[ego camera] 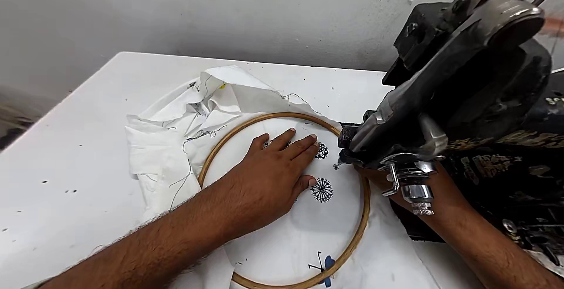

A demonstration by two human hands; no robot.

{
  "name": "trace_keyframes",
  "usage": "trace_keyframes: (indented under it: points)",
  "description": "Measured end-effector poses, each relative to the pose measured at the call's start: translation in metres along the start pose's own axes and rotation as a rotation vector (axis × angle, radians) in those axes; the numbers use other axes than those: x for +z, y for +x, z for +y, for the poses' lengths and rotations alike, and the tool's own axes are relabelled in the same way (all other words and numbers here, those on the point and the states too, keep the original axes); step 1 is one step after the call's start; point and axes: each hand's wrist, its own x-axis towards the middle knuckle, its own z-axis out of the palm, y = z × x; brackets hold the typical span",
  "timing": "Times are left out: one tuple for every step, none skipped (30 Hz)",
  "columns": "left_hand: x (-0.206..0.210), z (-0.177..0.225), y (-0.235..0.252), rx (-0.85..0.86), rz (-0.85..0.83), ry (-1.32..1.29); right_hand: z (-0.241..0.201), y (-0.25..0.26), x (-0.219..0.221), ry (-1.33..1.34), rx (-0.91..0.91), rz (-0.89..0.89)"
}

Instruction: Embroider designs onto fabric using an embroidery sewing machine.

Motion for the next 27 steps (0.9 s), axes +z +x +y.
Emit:
trace_keyframes:
  points:
    - [-0.0001,0.0000,0.0001,-0.005,-0.006,-0.002,-0.0003,-0.0007,0.0004,0.009,0.002,0.008]
    - [0.0004,-0.0001,0.0002,-0.004,-0.002,-0.003,-0.0006,-0.0014,0.0003,0.007,0.004,0.011]
    - [0.0009,-0.0001,0.0004,-0.001,0.002,-0.001,-0.0009,-0.0015,0.0004,0.004,0.005,0.016]
    - [0.0016,-0.0001,0.0007,-0.001,0.008,0.002,-0.0014,-0.0012,0.0005,0.006,0.008,0.022]
    - [0.0022,-0.0001,0.0012,-0.001,0.012,0.004,-0.0023,-0.0007,0.0000,0.001,0.009,0.024]
    - [0.0026,0.0001,0.0016,0.000,0.017,0.005,-0.0033,-0.0005,-0.0012,-0.003,0.015,0.020]
    - [0.0032,0.0003,0.0020,0.002,0.022,0.004,-0.0039,-0.0002,-0.0024,-0.002,0.019,0.013]
    - [0.0044,0.0003,0.0024,0.007,0.035,0.003,-0.0036,0.0000,-0.0034,-0.009,0.005,0.013]
    - [0.0052,0.0005,0.0029,0.008,0.041,0.003,-0.0036,0.0003,-0.0042,-0.014,-0.006,0.016]
    - [0.0060,0.0007,0.0032,0.011,0.046,0.004,-0.0043,0.0004,-0.0052,-0.020,-0.007,0.015]
    - [0.0067,0.0010,0.0034,0.015,0.050,0.005,-0.0051,0.0003,-0.0063,-0.023,-0.001,0.011]
    - [0.0072,0.0011,0.0034,0.018,0.053,0.007,-0.0057,0.0005,-0.0068,-0.017,0.007,0.011]
    - [0.0067,0.0013,0.0032,0.019,0.047,0.007,-0.0052,0.0008,-0.0068,-0.020,0.009,0.010]
    - [0.0055,0.0016,0.0028,0.017,0.033,0.006,-0.0046,0.0009,-0.0066,-0.022,0.008,0.006]
    - [0.0044,0.0016,0.0022,0.015,0.025,0.005,-0.0042,0.0008,-0.0064,-0.031,0.009,-0.001]
    - [0.0034,0.0015,0.0016,0.012,0.020,-0.001,-0.0040,0.0002,-0.0060,-0.038,0.009,-0.007]
    - [0.0021,0.0016,0.0011,0.007,0.010,-0.005,-0.0043,-0.0003,-0.0056,-0.037,0.011,-0.012]
    - [0.0009,0.0017,0.0008,0.000,-0.001,-0.002,-0.0043,-0.0008,-0.0050,-0.025,0.011,-0.010]
    - [0.0004,0.0014,0.0006,-0.003,-0.006,0.000,-0.0036,-0.0009,-0.0040,-0.015,0.006,-0.002]
    - [0.0001,0.0014,0.0003,-0.006,-0.007,0.001,-0.0030,-0.0007,-0.0031,-0.005,0.003,0.004]
    - [0.0001,0.0015,0.0001,-0.009,-0.006,0.001,-0.0030,-0.0006,-0.0028,-0.002,0.001,0.008]
    - [0.0004,0.0018,0.0000,-0.011,-0.005,0.002,-0.0045,-0.0006,-0.0040,-0.012,0.008,-0.001]
    - [0.0009,0.0022,0.0002,-0.011,-0.003,0.003,-0.0066,-0.0002,-0.0056,-0.020,0.027,-0.015]
    - [0.0012,0.0027,0.0006,-0.010,-0.003,0.004,-0.0093,0.0000,-0.0075,-0.016,0.047,-0.029]
    - [0.0021,0.0029,0.0010,-0.005,0.004,0.006,-0.0097,0.0001,-0.0086,-0.021,0.042,-0.033]
    - [0.0027,0.0033,0.0013,0.000,0.009,0.011,-0.0090,0.0002,-0.0091,-0.014,0.020,-0.025]
    - [0.0033,0.0038,0.0015,0.007,0.018,0.012,-0.0074,0.0007,-0.0090,-0.018,-0.011,-0.008]
